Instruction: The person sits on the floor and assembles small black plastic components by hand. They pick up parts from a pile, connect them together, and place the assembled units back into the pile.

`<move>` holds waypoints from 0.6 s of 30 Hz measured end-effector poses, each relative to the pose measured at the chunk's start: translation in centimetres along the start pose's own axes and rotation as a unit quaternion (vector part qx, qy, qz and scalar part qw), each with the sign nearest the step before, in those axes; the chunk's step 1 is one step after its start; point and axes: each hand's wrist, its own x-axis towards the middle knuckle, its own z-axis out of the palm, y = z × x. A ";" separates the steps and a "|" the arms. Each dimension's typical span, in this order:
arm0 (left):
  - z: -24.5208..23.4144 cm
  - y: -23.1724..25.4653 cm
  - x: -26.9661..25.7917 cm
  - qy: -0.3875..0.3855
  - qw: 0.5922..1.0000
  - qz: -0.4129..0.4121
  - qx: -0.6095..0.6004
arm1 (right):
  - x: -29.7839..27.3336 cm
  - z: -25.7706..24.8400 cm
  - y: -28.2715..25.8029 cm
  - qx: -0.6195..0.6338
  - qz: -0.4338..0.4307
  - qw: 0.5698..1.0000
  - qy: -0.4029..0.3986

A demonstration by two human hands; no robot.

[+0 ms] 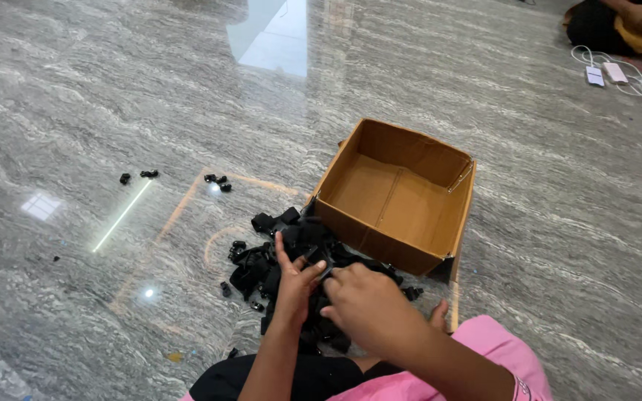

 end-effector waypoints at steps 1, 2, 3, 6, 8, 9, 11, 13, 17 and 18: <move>0.6 0.2 -0.4 -0.024 0.999 0.025 0.000 | 0.5 0.8 1.2 0.022 0.064 0.996 -0.062; 1.0 0.3 -0.8 -0.048 0.998 0.049 0.002 | 0.9 1.7 2.1 0.055 0.071 0.995 -0.036; 1.3 0.3 -1.0 -0.073 0.995 0.073 0.004 | 1.2 2.6 2.9 0.088 0.077 0.993 -0.011; 1.8 -0.8 -1.2 -0.093 0.991 0.095 -0.022 | 1.9 5.2 4.4 0.228 0.122 0.965 0.040; 1.7 -1.7 -1.0 -0.075 0.992 0.097 0.004 | 2.4 6.5 5.5 0.302 0.149 0.939 0.077; 1.6 -2.0 -0.9 -0.067 0.993 0.097 0.018 | 2.9 7.0 6.2 0.322 0.157 0.928 0.101; 1.3 -2.6 -0.8 -0.093 0.989 0.112 0.020 | 3.5 8.2 8.0 0.393 0.184 0.892 0.130; 1.3 -2.8 -0.9 -0.105 0.982 0.146 0.066 | 3.9 9.2 9.9 0.492 0.222 0.831 0.137; 1.1 -1.3 -2.0 -0.040 0.934 0.233 0.268 | 4.0 10.7 12.8 0.652 0.134 0.731 0.150; 1.1 -0.8 -2.2 -0.008 0.914 0.249 0.320 | 3.9 10.8 13.4 0.671 0.145 0.710 0.153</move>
